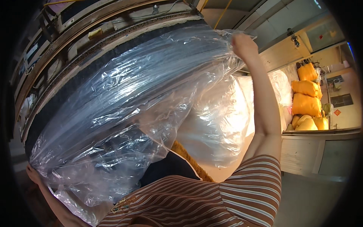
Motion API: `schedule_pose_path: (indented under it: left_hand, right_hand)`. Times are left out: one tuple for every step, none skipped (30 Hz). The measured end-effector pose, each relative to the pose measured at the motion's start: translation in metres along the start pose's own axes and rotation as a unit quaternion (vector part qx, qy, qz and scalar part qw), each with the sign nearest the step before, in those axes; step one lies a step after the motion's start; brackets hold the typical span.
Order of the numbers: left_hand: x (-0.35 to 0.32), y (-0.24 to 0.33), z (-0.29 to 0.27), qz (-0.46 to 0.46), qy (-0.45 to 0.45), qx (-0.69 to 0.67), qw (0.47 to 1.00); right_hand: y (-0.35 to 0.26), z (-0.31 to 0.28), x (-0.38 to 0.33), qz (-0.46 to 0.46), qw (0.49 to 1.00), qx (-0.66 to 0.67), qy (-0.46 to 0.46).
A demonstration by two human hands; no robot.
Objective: The person wraps a large, dark-colored upholstered furniture piece with a clear plastic sheet. They repeatedly pull, smooth, and adjust the plastic to cover the item, occasionally lifting the furniture to tuck the plastic underneath. The task involves handling the plastic and the furniture by hand to achieve a protective covering.
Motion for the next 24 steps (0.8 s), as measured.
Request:
schedule_pose_path:
  left_hand:
    - [0.007,-0.013,-0.01,-0.005,-0.007,0.0,1.0]
    - [0.006,-0.017,-0.009,-0.028,-0.003,0.006,1.0]
    - [0.004,-0.02,-0.006,-0.05,0.003,0.013,0.999]
    - [0.002,-0.027,-0.006,-0.073,0.012,0.019,0.997]
    - [0.008,-0.05,-0.03,-0.057,0.049,0.017,0.997]
    - [0.015,-0.065,-0.05,-0.09,0.058,-0.003,0.994]
    - [0.02,-0.075,-0.069,-0.122,0.065,-0.025,0.99]
    - [0.019,-0.079,-0.079,-0.159,0.068,-0.051,0.984]
    - [0.02,-0.082,-0.09,-0.19,0.056,-0.171,0.965]
    - [0.02,-0.086,-0.103,-0.218,0.045,-0.288,0.931]
    - [0.017,-0.089,-0.116,-0.217,0.036,-0.342,0.913]
    - [0.011,-0.092,-0.131,-0.216,0.027,-0.394,0.893]
    - [0.009,-0.092,-0.143,-0.233,0.017,-0.431,0.871]
    - [-0.001,-0.094,-0.157,-0.252,0.006,-0.466,0.848]
    - [-0.01,-0.095,-0.171,-0.269,-0.004,-0.501,0.823]
    - [-0.023,-0.096,-0.188,-0.243,-0.039,-0.465,0.85]
    - [-0.039,-0.101,-0.21,-0.215,-0.072,-0.428,0.875]
    - [-0.049,-0.104,-0.225,-0.186,-0.106,-0.388,0.896]
    - [-0.063,-0.101,-0.231,-0.219,-0.096,-0.399,0.885]
    - [-0.08,-0.097,-0.233,-0.25,-0.089,-0.412,0.872]
    - [-0.093,-0.089,-0.23,-0.283,-0.081,-0.424,0.857]
    - [-0.092,-0.091,-0.238,-0.234,-0.099,-0.402,0.88]
    - [-0.093,-0.093,-0.237,-0.189,-0.12,-0.38,0.897]
    - [-0.096,-0.095,-0.238,-0.144,-0.141,-0.358,0.912]
  right_hand:
    - [-0.033,-0.012,-0.008,-0.023,0.992,0.039,0.121]
    - [-0.065,-0.013,-0.012,-0.106,0.964,0.184,0.162]
    - [-0.093,-0.014,-0.016,-0.184,0.906,0.325,0.201]
    - [-0.121,-0.003,-0.017,-0.228,0.898,0.309,0.214]
    - [-0.148,0.008,-0.017,-0.278,0.881,0.306,0.23]
    - [-0.161,0.007,-0.026,-0.264,0.889,0.286,0.243]
    - [-0.169,0.007,-0.042,-0.249,0.897,0.263,0.254]
    - [-0.173,0.006,-0.053,-0.236,0.905,0.235,0.263]
    - [-0.173,0.005,-0.057,-0.245,0.906,0.248,0.24]
    - [-0.172,0.003,-0.058,-0.245,0.904,0.249,0.247]
    - [-0.171,0.001,-0.056,-0.246,0.901,0.25,0.254]
    - [-0.172,0.0,-0.053,-0.246,0.899,0.252,0.261]
    - [-0.172,-0.002,-0.047,-0.247,0.893,0.268,0.263]
    - [-0.172,-0.003,-0.037,-0.249,0.887,0.284,0.265]
    - [-0.172,-0.005,-0.029,-0.251,0.881,0.299,0.267]
    - [-0.173,-0.008,-0.023,-0.234,0.884,0.3,0.271]
    - [-0.174,-0.013,-0.017,-0.217,0.886,0.301,0.276]
    - [-0.175,-0.016,-0.009,-0.199,0.889,0.303,0.28]
    - [-0.178,-0.012,0.002,-0.194,0.869,0.32,0.323]
    - [-0.176,-0.003,0.016,-0.2,0.863,0.37,0.279]
    - [-0.172,0.005,0.03,-0.209,0.853,0.417,0.235]
    - [-0.17,0.012,0.042,-0.222,0.834,0.47,0.187]
    - [-0.164,0.014,0.046,-0.255,0.836,0.466,0.138]
    - [-0.157,0.017,0.054,-0.256,0.847,0.454,0.106]
Point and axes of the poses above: each hand's wrist, its own x-axis towards the middle knuckle, its own z-axis out of the palm, y = z × x, the point moved 2 cm from there along x, towards the middle knuckle, and after that the axes turned 11 degrees about -x, right-handed, at the moved point
